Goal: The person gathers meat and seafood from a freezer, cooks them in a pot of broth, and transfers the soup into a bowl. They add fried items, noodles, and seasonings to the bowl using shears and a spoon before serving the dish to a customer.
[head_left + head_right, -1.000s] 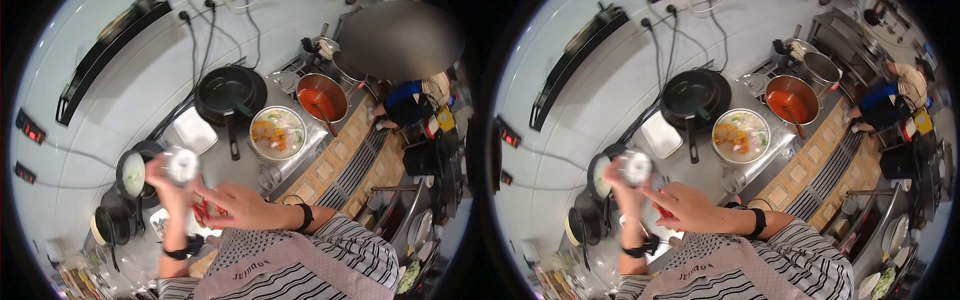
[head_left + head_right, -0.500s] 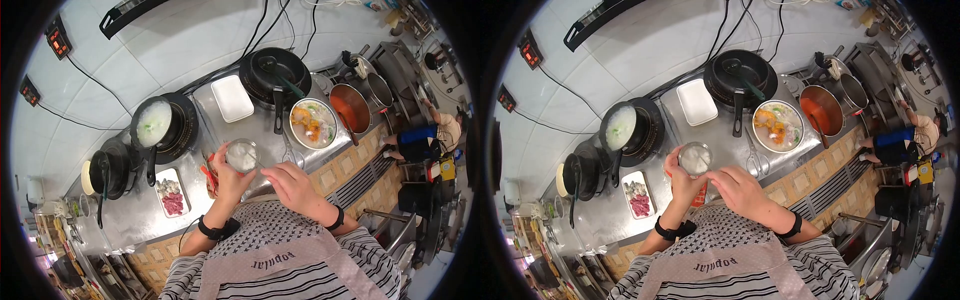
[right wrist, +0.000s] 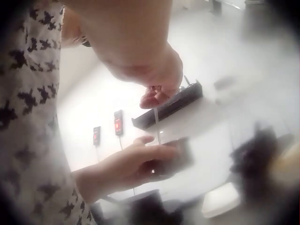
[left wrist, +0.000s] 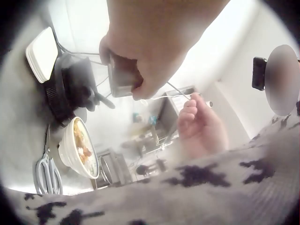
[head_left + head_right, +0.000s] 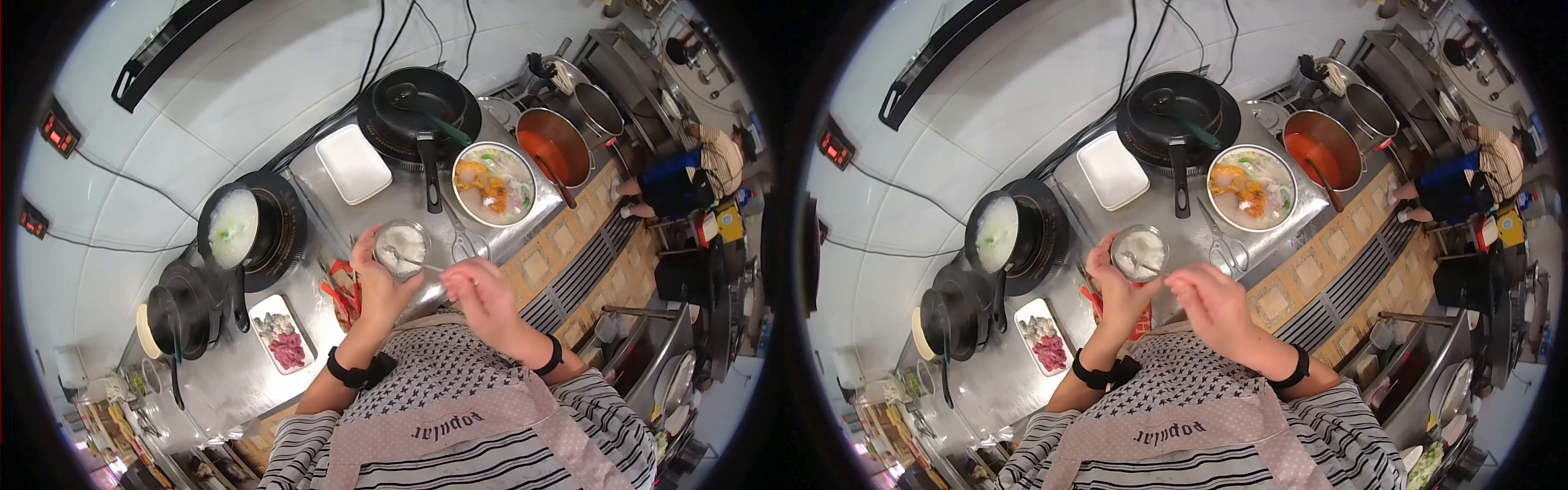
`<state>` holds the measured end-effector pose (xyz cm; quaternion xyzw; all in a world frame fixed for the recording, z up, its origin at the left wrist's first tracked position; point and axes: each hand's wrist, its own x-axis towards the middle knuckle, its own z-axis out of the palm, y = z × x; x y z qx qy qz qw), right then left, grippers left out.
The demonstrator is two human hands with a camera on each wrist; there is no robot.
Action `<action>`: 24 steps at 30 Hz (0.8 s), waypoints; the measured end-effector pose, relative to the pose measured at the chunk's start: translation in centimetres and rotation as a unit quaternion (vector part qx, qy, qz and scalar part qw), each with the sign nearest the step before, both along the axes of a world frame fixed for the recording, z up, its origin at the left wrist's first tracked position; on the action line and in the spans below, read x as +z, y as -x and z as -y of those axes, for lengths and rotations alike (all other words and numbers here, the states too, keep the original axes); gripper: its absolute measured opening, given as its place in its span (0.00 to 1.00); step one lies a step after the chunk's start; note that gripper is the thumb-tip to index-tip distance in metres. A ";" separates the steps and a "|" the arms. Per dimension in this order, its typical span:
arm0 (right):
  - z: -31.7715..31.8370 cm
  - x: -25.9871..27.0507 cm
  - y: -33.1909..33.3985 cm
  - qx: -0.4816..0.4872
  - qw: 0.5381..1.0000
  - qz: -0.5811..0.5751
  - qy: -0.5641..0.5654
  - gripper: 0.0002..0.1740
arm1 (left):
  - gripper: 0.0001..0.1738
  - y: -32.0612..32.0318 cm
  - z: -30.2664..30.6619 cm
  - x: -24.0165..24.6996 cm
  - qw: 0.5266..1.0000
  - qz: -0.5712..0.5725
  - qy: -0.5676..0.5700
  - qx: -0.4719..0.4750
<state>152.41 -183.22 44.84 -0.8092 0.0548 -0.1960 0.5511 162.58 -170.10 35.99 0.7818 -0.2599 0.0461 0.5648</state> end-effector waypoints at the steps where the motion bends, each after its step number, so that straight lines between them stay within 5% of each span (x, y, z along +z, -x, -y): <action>1: 0.4 -0.2 0.1 -0.018 0.998 -0.006 -0.057 0.05 | 0.47 0.0 0.3 0.0 1.000 -0.016 0.020 -0.010; 4: 1.7 -0.8 0.4 -0.056 0.980 -0.017 -0.192 0.08 | 0.48 0.0 1.2 0.3 0.999 0.015 0.024 -0.026; 13: 1.5 0.4 1.1 -0.030 0.996 0.034 0.075 0.07 | 0.46 0.2 3.4 0.8 0.996 -0.026 0.042 -0.076; 16: 0.6 0.5 1.1 -0.012 0.990 0.068 0.125 0.08 | 0.45 0.3 3.5 0.9 0.994 0.036 -0.092 -0.046; 19: 0.2 0.3 1.3 -0.026 0.989 0.083 0.121 0.08 | 0.46 0.2 3.7 0.2 0.991 0.092 -0.084 -0.051; 24: 2.3 -1.2 2.0 -0.106 0.984 0.000 -0.144 0.07 | 0.46 0.6 4.4 0.7 0.998 -0.005 -0.008 -0.065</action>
